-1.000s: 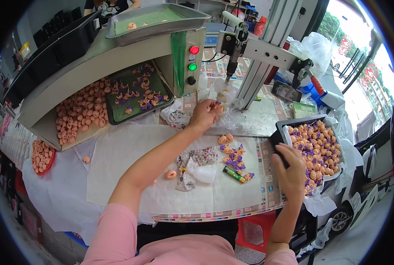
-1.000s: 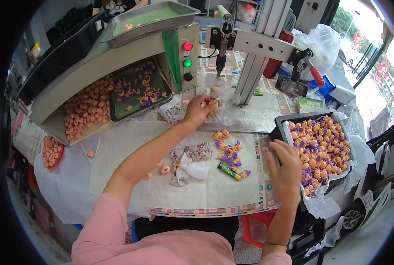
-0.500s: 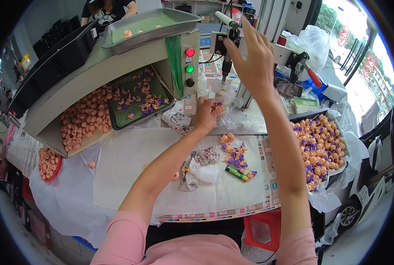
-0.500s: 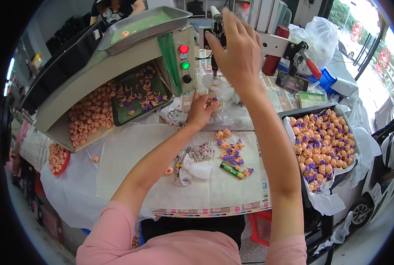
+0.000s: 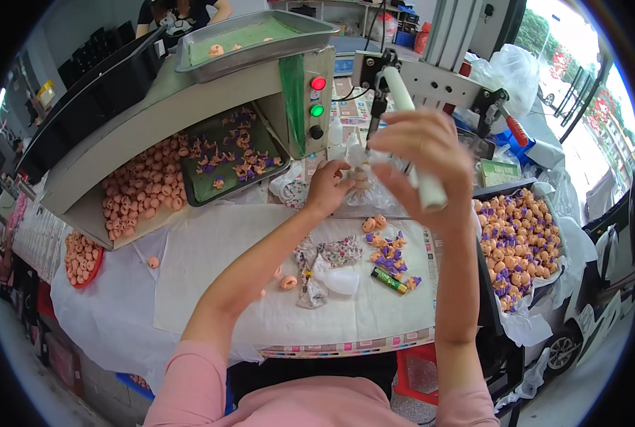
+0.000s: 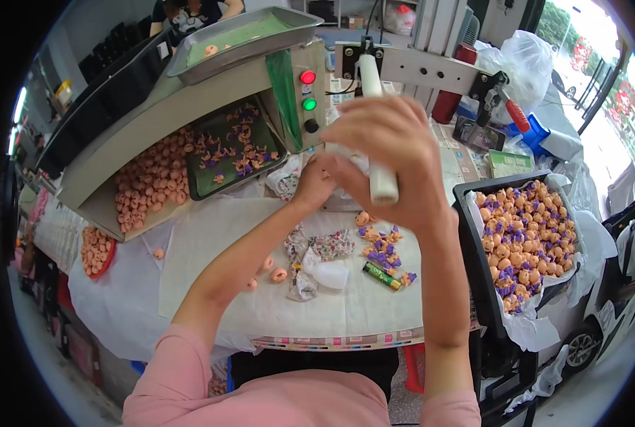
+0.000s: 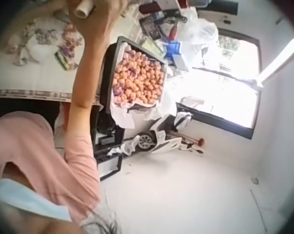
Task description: Assembling small doll components and applying glue or paint in a factory setting.
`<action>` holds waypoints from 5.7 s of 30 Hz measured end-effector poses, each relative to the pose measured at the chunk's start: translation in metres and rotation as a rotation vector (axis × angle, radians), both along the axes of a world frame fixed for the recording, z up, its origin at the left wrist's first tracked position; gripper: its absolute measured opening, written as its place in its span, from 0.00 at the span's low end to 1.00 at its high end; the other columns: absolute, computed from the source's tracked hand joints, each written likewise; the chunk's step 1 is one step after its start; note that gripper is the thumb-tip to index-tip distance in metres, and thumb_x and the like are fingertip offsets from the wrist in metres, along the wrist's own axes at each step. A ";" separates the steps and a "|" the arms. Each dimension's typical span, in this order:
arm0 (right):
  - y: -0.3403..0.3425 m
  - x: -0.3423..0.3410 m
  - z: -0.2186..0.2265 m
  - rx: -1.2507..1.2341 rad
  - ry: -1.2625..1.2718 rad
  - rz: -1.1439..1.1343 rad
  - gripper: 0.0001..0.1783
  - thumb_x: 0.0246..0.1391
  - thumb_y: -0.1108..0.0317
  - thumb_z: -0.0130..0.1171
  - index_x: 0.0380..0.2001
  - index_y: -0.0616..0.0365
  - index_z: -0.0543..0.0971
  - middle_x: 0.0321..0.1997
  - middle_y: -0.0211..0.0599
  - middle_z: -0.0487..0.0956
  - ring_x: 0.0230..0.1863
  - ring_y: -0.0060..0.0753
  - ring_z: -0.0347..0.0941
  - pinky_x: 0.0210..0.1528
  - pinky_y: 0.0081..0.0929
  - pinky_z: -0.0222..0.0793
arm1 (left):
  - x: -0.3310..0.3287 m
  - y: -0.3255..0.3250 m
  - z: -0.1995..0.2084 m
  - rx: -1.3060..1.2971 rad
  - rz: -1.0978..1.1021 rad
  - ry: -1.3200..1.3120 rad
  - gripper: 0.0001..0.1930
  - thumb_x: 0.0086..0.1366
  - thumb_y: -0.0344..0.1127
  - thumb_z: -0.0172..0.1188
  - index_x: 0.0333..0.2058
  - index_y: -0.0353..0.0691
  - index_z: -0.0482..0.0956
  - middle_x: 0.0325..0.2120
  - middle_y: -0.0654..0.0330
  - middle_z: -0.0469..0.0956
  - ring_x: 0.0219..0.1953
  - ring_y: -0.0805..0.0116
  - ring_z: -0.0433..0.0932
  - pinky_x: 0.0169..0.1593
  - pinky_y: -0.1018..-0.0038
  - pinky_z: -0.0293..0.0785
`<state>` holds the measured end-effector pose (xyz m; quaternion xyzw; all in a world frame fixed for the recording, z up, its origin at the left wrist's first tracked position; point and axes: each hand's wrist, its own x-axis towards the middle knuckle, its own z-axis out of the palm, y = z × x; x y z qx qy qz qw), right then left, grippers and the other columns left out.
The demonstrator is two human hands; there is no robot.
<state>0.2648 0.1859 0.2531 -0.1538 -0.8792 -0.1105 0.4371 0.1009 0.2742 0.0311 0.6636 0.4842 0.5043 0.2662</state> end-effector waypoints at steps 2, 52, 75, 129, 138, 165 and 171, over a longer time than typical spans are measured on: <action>-0.016 -0.008 -0.028 -0.075 0.363 -0.063 0.24 0.41 0.70 0.69 0.45 0.64 0.78 0.46 0.47 0.78 0.51 0.50 0.73 0.51 0.38 0.66 | -0.022 -0.022 0.012 -0.154 -0.052 -0.124 0.15 0.58 0.30 0.61 0.45 0.35 0.74 0.40 0.57 0.68 0.38 0.66 0.72 0.43 0.70 0.71; -0.188 -0.042 -0.197 -1.049 0.516 -0.262 0.24 0.36 0.63 0.78 0.36 0.60 0.79 0.31 0.32 0.73 0.31 0.27 0.69 0.31 0.22 0.65 | -0.090 -0.284 -0.020 -0.874 -0.382 -1.364 0.14 0.65 0.29 0.59 0.49 0.42 0.72 0.46 0.62 0.75 0.49 0.69 0.77 0.55 0.76 0.76; -0.194 -0.032 -0.187 -0.922 0.466 -0.316 0.21 0.37 0.63 0.77 0.34 0.59 0.79 0.28 0.34 0.76 0.28 0.30 0.70 0.29 0.25 0.65 | -0.081 -0.284 -0.030 -0.800 -0.370 -1.333 0.17 0.63 0.21 0.58 0.50 0.41 0.72 0.50 0.59 0.74 0.55 0.67 0.73 0.62 0.70 0.68; -0.076 -0.010 -0.202 -0.484 0.150 -0.568 0.13 0.47 0.76 0.62 0.40 0.59 0.77 0.42 0.42 0.79 0.44 0.49 0.72 0.48 0.42 0.65 | -0.076 -0.288 -0.014 -0.895 -0.355 -1.406 0.17 0.62 0.30 0.62 0.50 0.42 0.72 0.44 0.58 0.76 0.48 0.65 0.78 0.53 0.73 0.78; -0.024 -0.007 -0.198 -0.749 -0.151 -0.623 0.14 0.45 0.77 0.60 0.39 0.57 0.79 0.34 0.40 0.78 0.37 0.44 0.72 0.41 0.35 0.70 | -0.078 -0.292 -0.010 -0.913 -0.350 -1.409 0.17 0.63 0.29 0.61 0.50 0.42 0.72 0.45 0.58 0.76 0.48 0.66 0.78 0.54 0.73 0.78; -0.134 -0.014 -0.174 -1.005 0.018 0.354 0.13 0.35 0.83 0.65 0.28 0.57 0.81 0.38 0.35 0.82 0.38 0.36 0.77 0.42 0.30 0.72 | -0.062 -0.282 -0.016 -1.056 -0.564 -1.303 0.19 0.68 0.38 0.56 0.52 0.34 0.71 0.39 0.59 0.77 0.38 0.72 0.80 0.44 0.76 0.80; -0.130 -0.012 -0.182 -1.069 0.039 0.414 0.14 0.34 0.84 0.64 0.29 0.57 0.80 0.38 0.36 0.82 0.37 0.37 0.77 0.41 0.29 0.73 | -0.060 -0.279 -0.018 -1.072 -0.588 -1.303 0.18 0.66 0.37 0.59 0.51 0.33 0.71 0.39 0.58 0.78 0.38 0.70 0.81 0.45 0.75 0.80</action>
